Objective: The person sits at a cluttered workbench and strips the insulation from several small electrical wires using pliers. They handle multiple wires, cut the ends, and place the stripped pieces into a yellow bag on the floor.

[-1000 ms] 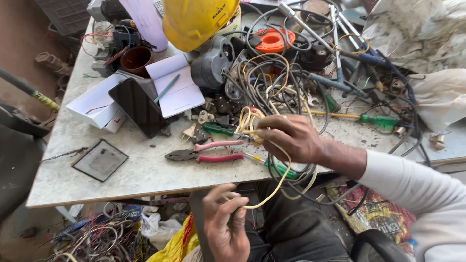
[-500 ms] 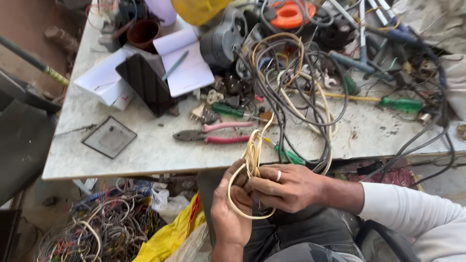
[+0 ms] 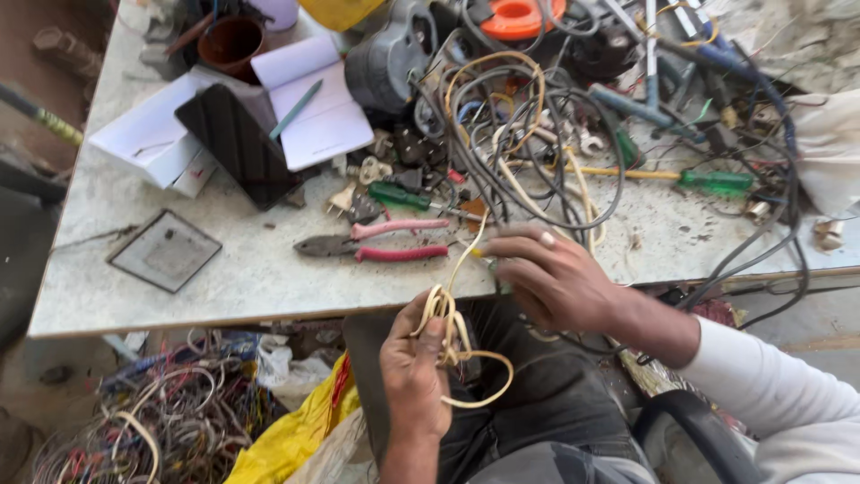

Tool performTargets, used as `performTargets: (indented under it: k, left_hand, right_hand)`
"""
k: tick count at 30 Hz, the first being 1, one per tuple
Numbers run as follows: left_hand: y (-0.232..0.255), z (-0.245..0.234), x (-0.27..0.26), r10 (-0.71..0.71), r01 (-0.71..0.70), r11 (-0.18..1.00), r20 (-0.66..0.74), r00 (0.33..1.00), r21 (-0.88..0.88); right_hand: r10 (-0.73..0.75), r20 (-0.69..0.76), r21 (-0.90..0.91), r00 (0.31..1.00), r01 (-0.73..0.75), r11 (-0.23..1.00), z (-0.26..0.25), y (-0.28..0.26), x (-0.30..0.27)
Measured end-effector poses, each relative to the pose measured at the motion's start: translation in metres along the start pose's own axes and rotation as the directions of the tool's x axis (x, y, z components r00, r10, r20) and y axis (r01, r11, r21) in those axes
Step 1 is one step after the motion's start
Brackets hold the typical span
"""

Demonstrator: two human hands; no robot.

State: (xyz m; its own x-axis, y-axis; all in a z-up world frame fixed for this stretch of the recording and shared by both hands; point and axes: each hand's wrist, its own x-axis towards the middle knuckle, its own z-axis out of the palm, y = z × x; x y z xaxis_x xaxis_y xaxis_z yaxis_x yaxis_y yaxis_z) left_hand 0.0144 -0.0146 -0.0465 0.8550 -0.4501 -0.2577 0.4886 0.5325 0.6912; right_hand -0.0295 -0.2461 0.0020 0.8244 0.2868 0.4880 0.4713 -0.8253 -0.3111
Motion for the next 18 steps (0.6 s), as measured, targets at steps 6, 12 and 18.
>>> performTargets:
  k: [6,12,18]
  left_hand:
    - [0.008,-0.005,-0.010,0.138,-0.137,0.989,-0.010,0.990,0.053]
    - [0.070,-0.080,-0.027,0.336,-0.322,0.937,0.103,0.936,-0.136]
    - [0.146,-0.141,-0.034,0.498,-0.424,0.863,0.321,0.805,-0.277]
  right_hand:
    - [0.298,0.299,-0.460,0.907,-0.136,0.877,-0.018,0.021,0.025]
    - [0.439,0.166,-0.613,0.883,-0.256,0.748,-0.048,0.046,0.020]
    - [0.311,-0.004,-0.512,0.950,-0.269,0.816,-0.044,0.056,0.008]
